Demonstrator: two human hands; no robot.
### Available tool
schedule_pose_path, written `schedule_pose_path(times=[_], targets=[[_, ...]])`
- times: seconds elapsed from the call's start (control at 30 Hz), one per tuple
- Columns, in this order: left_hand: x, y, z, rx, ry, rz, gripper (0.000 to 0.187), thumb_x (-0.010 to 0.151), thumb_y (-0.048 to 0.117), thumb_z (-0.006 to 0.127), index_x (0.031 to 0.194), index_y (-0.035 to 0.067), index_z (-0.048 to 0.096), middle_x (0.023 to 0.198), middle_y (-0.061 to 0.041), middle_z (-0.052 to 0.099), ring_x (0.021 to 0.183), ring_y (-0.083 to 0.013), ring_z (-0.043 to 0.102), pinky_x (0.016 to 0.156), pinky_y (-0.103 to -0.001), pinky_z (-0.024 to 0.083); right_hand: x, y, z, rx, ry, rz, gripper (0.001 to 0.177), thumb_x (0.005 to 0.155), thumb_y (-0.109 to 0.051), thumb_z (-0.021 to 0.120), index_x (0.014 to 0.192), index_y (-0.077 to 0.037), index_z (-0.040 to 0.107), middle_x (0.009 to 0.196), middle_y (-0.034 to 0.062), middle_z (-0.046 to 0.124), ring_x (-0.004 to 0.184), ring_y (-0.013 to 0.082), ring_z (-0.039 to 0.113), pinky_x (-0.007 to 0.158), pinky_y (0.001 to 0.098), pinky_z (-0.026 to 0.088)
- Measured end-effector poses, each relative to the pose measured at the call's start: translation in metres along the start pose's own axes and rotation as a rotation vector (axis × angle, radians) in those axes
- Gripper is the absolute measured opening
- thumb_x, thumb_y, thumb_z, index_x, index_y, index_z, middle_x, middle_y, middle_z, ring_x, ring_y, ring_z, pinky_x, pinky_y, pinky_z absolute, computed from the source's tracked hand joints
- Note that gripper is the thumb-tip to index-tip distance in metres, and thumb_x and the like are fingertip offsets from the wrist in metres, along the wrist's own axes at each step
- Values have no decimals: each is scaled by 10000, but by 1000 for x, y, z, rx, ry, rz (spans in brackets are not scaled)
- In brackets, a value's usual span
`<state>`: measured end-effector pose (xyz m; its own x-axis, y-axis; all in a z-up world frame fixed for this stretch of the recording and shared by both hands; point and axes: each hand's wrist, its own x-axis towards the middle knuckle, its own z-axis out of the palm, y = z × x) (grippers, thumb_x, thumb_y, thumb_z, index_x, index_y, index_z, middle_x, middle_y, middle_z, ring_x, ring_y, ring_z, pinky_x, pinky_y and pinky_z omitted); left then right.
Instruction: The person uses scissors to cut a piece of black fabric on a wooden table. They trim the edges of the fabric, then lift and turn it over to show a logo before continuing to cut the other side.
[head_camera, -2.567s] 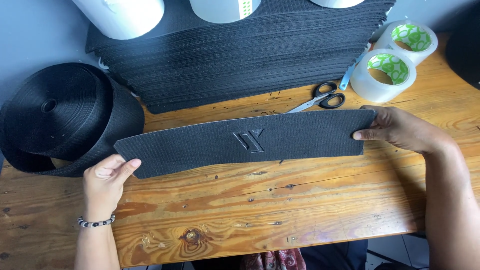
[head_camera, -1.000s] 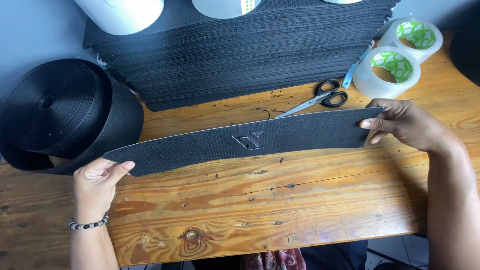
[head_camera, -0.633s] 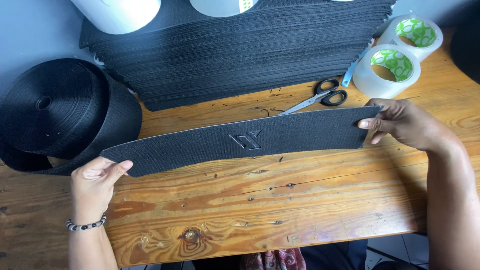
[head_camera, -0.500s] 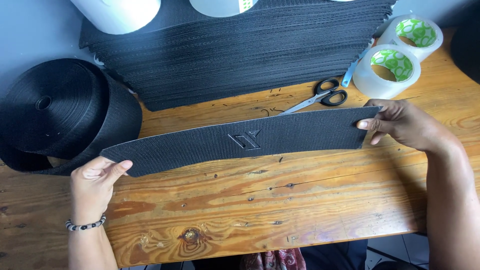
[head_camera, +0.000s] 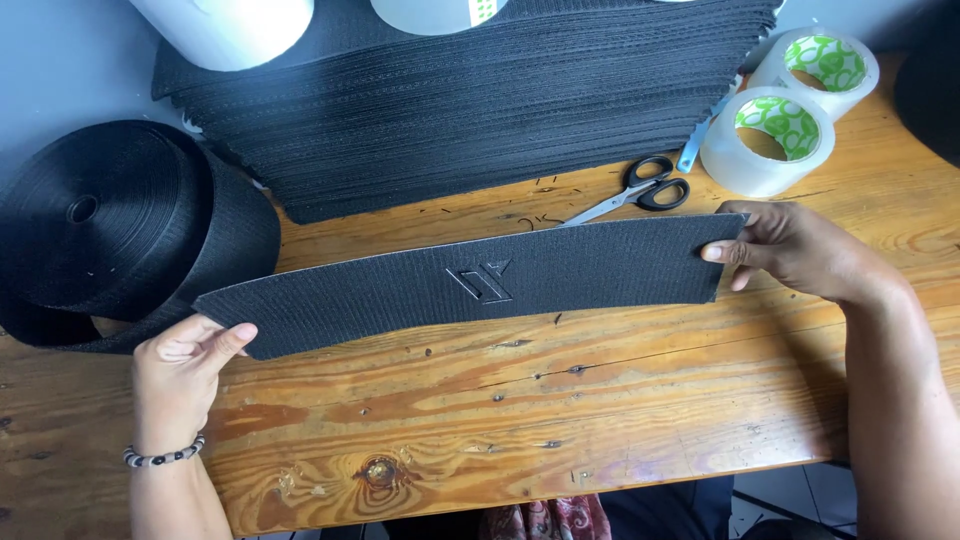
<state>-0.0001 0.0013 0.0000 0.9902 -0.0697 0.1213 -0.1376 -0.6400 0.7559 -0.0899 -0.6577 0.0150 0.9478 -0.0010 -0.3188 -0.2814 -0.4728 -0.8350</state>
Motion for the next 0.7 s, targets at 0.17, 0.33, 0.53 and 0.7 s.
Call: schedule_pose_path(times=[0.17,0.33,0.53,0.7], targets=[[0,2,0,10,2,0,300,958,210,791,720,67,679,647,33,585,676,-30,460,651,-224,350,0,-5,2,20,4,28,207,900,-153,781,796,-42,641,571,168,728,531,223,730,628,281,502],[0,4,-1,0,0,-16,321,959,203,789,700,61,664,635,29,584,658,-32,454,639,-222,343,2,0,2,37,-3,31,159,892,-138,777,836,-14,694,638,187,785,557,234,727,638,292,526],[0,5,-2,34,-8,-8,346,963,226,781,683,70,651,615,34,547,658,-41,438,649,-237,338,1,-2,3,111,15,7,216,911,-151,751,797,31,737,692,148,777,579,246,723,609,349,619],[0,6,-3,53,-9,-7,358,960,234,780,673,71,640,598,38,495,641,-46,399,626,-245,317,1,-2,2,71,15,14,314,917,-190,754,700,33,712,622,145,756,566,238,727,622,332,588]])
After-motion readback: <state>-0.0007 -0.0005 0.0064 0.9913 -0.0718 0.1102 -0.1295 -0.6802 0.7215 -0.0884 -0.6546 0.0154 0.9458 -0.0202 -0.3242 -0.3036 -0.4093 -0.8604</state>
